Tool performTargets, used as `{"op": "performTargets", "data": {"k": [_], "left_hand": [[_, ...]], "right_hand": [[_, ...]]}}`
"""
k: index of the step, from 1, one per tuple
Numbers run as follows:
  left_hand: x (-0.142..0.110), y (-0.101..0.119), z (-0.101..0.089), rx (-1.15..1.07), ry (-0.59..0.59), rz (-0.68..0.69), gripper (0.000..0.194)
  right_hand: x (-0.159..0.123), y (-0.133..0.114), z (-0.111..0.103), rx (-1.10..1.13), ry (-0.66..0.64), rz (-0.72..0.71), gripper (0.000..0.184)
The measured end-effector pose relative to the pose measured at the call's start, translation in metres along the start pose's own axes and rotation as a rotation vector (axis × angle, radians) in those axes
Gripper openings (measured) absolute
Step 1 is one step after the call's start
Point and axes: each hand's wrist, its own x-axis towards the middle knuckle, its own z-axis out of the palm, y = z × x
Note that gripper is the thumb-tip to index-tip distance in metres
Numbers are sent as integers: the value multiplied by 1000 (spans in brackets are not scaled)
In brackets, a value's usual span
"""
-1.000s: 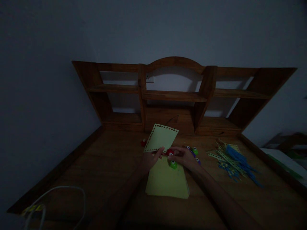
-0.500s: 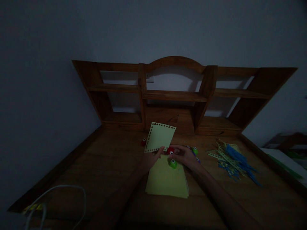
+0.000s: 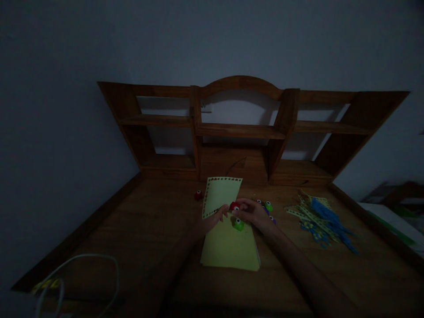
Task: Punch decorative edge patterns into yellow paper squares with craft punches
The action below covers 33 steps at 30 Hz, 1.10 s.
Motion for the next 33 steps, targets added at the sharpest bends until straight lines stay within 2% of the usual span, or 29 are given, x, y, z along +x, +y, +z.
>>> {"op": "performTargets", "data": {"k": [4,7,11,16,18,24,28,33], "left_hand": [[-7,9,-6,-30,3,-75,58],[-11,14,-9,-48,42,-59,57],[-9,15,-8,-12,40,-56,58],[-5,11,-4,-95,65,91,50],[-4,11,-2,-130,33,132,48],[-1,1,0,-99,-199,145,57],[3,-9,-3,-16,-173,168,58],[8,-13,-2,-97,-195,143,52]], "right_hand": [[-3,-5,1,45,-48,31,45],[-5,-6,4,138,-71,62,44],[-4,-3,6,205,-94,73,39],[-1,1,5,225,-137,100,30],[-1,1,6,248,-137,128,31],[-2,-3,8,347,-106,136,30],[-2,-4,9,370,-73,162,30],[-5,-7,8,380,-81,223,31]]}}
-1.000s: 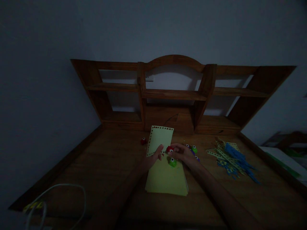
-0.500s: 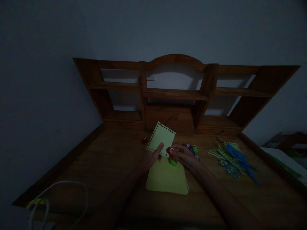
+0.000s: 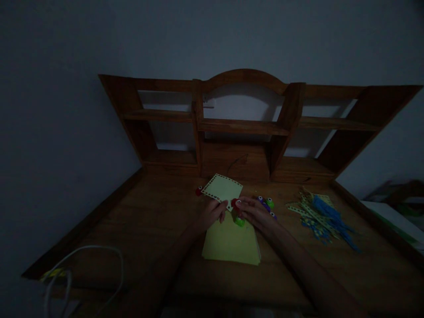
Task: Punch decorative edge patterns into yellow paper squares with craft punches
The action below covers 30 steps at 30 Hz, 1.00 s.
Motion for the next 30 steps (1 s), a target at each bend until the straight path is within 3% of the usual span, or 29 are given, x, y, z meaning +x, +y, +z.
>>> {"op": "performTargets", "data": {"k": [10,21,30], "left_hand": [[2,-2,0,-3,-49,11,51],[3,-1,3,-95,-53,61,37],[1,6,3,-135,-57,95,38]], "right_hand": [[-1,1,-2,14,-7,17,23],[-4,-1,2,36,-39,34,25],[-6,-3,5,14,-34,36,26]]}}
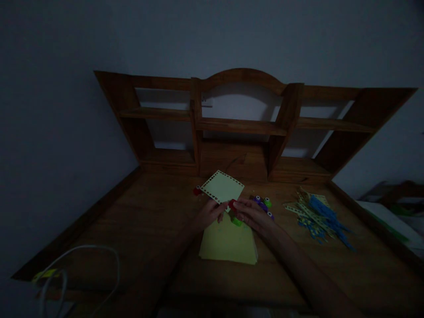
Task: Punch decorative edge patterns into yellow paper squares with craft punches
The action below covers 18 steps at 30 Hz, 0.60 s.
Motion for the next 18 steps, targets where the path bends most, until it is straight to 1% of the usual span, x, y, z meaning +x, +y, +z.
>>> {"op": "performTargets", "data": {"k": [4,7,13,18], "left_hand": [[-1,2,0,-16,3,-11,39],[-3,5,-1,-59,-22,-31,39],[-3,6,-3,-71,-37,-47,43],[-2,4,-5,-64,-51,-36,41]], "right_hand": [[1,2,2,-16,-24,-42,24],[3,4,2,-35,-49,-77,25],[4,4,3,-73,-48,-110,25],[2,3,8,-99,-25,-138,27]]}}
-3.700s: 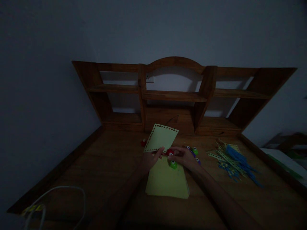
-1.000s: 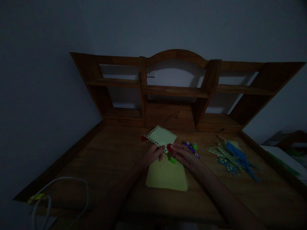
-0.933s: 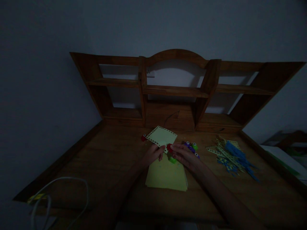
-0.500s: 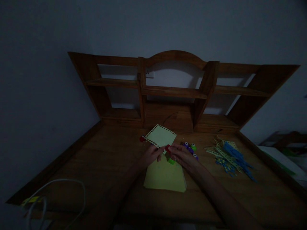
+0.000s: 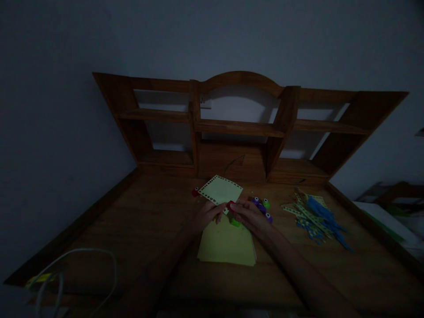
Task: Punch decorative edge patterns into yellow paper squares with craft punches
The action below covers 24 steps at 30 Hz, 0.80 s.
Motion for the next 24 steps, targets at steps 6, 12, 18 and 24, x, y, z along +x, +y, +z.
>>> {"op": "performTargets", "data": {"k": [6,12,18,24], "left_hand": [[0,-1,1,-18,14,2,39],[-1,1,1,-9,9,12,41],[-1,1,0,-2,13,14,42],[-5,10,1,60,12,25,46]], "right_hand": [[0,1,3,-8,34,-14,27],[-2,-4,6,-26,44,-14,27],[-2,-6,12,-26,82,-68,31],[-4,-9,15,-70,112,-96,28]]}}
